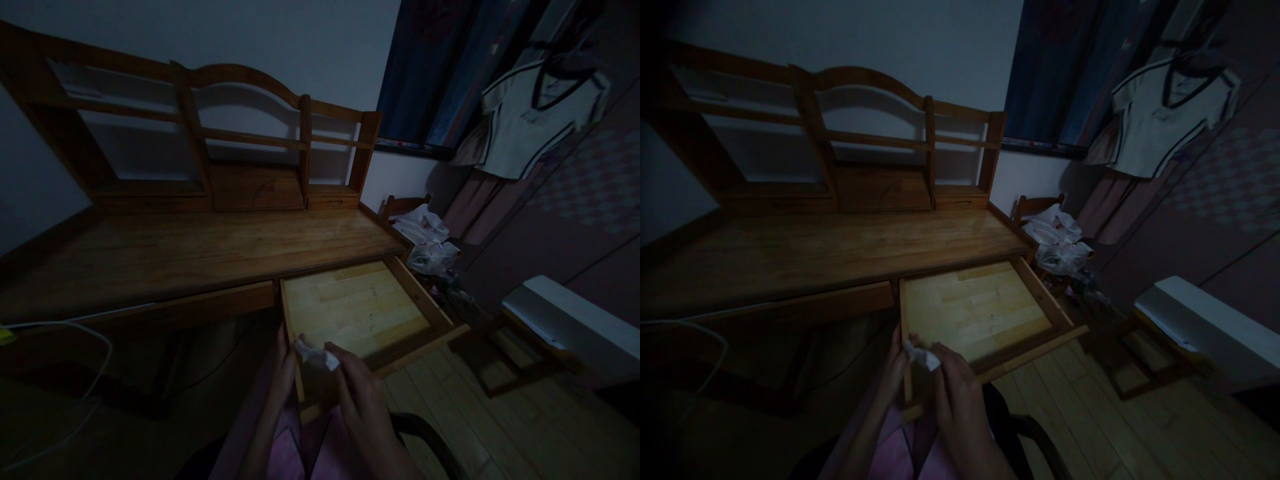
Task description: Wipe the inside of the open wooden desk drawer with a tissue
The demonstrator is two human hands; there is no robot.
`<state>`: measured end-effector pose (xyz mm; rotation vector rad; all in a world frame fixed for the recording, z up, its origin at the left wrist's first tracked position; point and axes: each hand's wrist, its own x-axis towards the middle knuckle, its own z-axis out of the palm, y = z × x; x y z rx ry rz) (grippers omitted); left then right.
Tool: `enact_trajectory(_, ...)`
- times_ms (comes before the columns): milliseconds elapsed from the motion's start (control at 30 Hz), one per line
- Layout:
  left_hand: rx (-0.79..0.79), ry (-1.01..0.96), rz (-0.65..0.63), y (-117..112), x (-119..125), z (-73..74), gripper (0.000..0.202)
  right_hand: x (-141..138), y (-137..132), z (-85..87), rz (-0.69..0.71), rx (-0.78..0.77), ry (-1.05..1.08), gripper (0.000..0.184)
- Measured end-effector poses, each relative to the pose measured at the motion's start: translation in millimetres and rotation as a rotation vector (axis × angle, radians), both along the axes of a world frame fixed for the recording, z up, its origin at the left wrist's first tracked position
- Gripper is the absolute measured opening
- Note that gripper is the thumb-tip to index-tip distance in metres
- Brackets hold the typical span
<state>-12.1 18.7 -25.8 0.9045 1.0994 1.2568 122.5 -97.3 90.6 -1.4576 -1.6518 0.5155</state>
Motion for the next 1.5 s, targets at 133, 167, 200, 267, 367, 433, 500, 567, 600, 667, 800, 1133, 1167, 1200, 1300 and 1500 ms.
enact_trajectory(133,-0.037,0.037,-0.002,-3.7,-0.9,2.0,0.074,-2.5,3.3,-16.3,0.024,0.000,-0.218,0.044)
enact_trajectory(167,-0.036,0.028,-0.015,-4.6,-1.5,3.6,0.075,-2.8,3.4,-17.8,0.019,-0.021,-0.245,0.043)
enact_trajectory(200,-0.033,0.016,-0.023,-5.3,-2.0,5.3,0.075,-1.7,3.5,-17.6,0.003,-0.036,-0.259,0.041)
enact_trajectory(267,-0.026,0.003,-0.027,-5.8,-2.3,7.9,0.074,5.5,4.0,-12.0,-0.063,-0.048,-0.253,0.037)
enact_trajectory(367,-0.018,0.029,-0.013,-4.8,-2.2,8.1,0.072,25.3,5.0,4.4,-0.210,-0.051,-0.198,0.034)
enact_trajectory(433,-0.024,0.032,-0.030,-3.6,-2.3,6.7,0.073,36.4,4.6,12.6,-0.271,-0.044,-0.186,0.034)
enact_trajectory(500,-0.029,0.023,-0.035,-2.7,-2.3,5.8,0.074,39.2,3.2,13.0,-0.256,-0.031,-0.225,0.034)
enact_trajectory(567,-0.028,0.030,-0.026,-3.0,-2.4,6.5,0.074,31.8,1.5,5.0,-0.155,-0.064,-0.297,0.033)
enact_trajectory(600,-0.024,0.034,-0.022,-3.5,-2.3,7.5,0.073,24.8,0.9,-0.8,-0.090,-0.103,-0.342,0.035)
enact_trajectory(667,-0.020,0.022,-0.029,-5.1,-2.3,9.9,0.071,8.1,0.3,-12.0,0.014,-0.201,-0.455,0.040)
enact_trajectory(800,-0.037,-0.023,-0.042,-6.4,-2.2,11.1,0.074,-16.4,1.1,-17.7,0.084,-0.279,-0.624,0.048)
enact_trajectory(1133,-0.053,-0.018,-0.030,-5.2,-4.2,8.1,0.076,-20.6,-1.7,-2.5,0.125,-0.275,-0.526,0.028)
enact_trajectory(1167,-0.051,-0.019,-0.033,-5.3,-4.3,8.8,0.077,-22.7,-2.0,-2.6,0.130,-0.271,-0.510,0.027)
enact_trajectory(1200,-0.046,-0.021,-0.034,-5.3,-4.1,9.4,0.077,-24.8,-1.9,-2.7,0.135,-0.269,-0.497,0.026)
enact_trajectory(1300,-0.035,-0.018,-0.031,-4.0,-2.7,10.9,0.078,-30.4,-0.6,-2.6,0.146,-0.266,-0.476,0.022)
enact_trajectory(1500,-0.037,0.023,0.015,1.1,-2.5,12.0,0.078,-38.8,3.9,-7.8,0.183,-0.217,-0.399,0.024)
